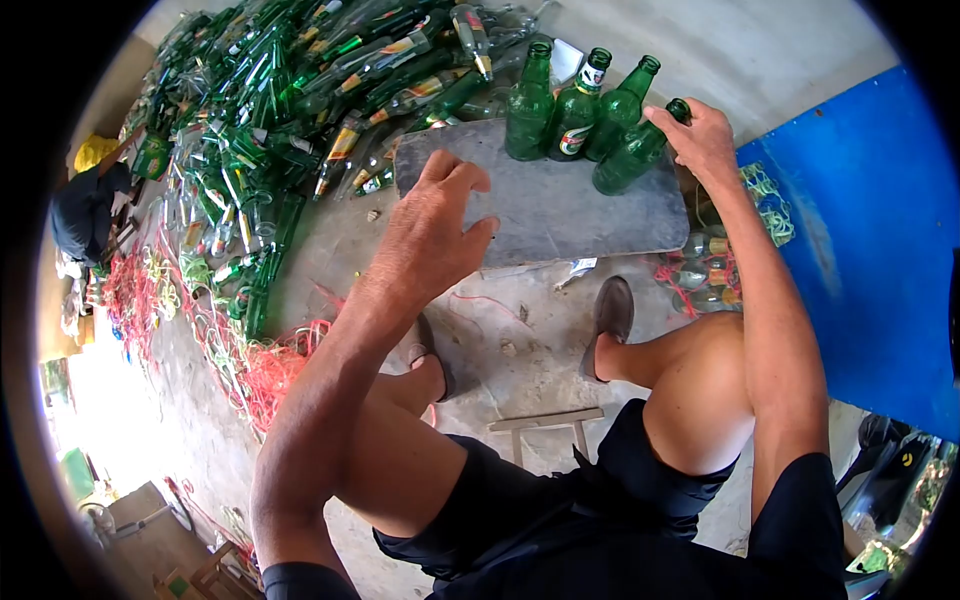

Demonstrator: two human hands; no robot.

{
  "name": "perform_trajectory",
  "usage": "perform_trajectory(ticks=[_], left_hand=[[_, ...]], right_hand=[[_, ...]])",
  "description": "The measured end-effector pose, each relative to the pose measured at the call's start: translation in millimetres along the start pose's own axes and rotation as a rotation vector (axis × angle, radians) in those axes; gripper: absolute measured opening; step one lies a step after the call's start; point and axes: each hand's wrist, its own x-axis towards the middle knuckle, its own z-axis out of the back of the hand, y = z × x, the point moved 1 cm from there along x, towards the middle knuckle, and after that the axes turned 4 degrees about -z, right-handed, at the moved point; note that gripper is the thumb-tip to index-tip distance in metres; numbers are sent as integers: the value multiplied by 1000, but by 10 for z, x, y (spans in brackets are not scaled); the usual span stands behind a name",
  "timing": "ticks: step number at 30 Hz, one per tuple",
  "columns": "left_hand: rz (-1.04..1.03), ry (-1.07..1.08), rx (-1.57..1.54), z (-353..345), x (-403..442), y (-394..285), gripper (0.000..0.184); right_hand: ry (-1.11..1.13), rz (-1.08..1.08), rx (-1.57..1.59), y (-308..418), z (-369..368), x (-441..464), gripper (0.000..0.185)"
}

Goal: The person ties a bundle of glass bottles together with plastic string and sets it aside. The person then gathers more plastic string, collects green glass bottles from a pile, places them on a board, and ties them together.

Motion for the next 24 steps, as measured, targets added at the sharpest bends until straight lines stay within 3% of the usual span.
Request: perform_trajectory(ticks=[8, 11, 14, 17, 24], left_hand=[[7, 213, 132, -122, -159, 455, 33], [63, 408, 84, -51, -242, 679, 33], [-36, 443, 65, -38, -347, 1357, 32], [228, 542, 172, 148, -352, 1833, 32], [476, 341, 241, -93, -648, 3276, 42]], right_hand=[[67, -27, 19, 43, 42, -45, 47], [102, -46, 7, 114, 84, -109, 47], [140, -79, -47, 169, 141, -178, 50], [183, -129, -185, 121, 222, -216, 55], [380, -283, -325, -271, 454, -228, 53]])
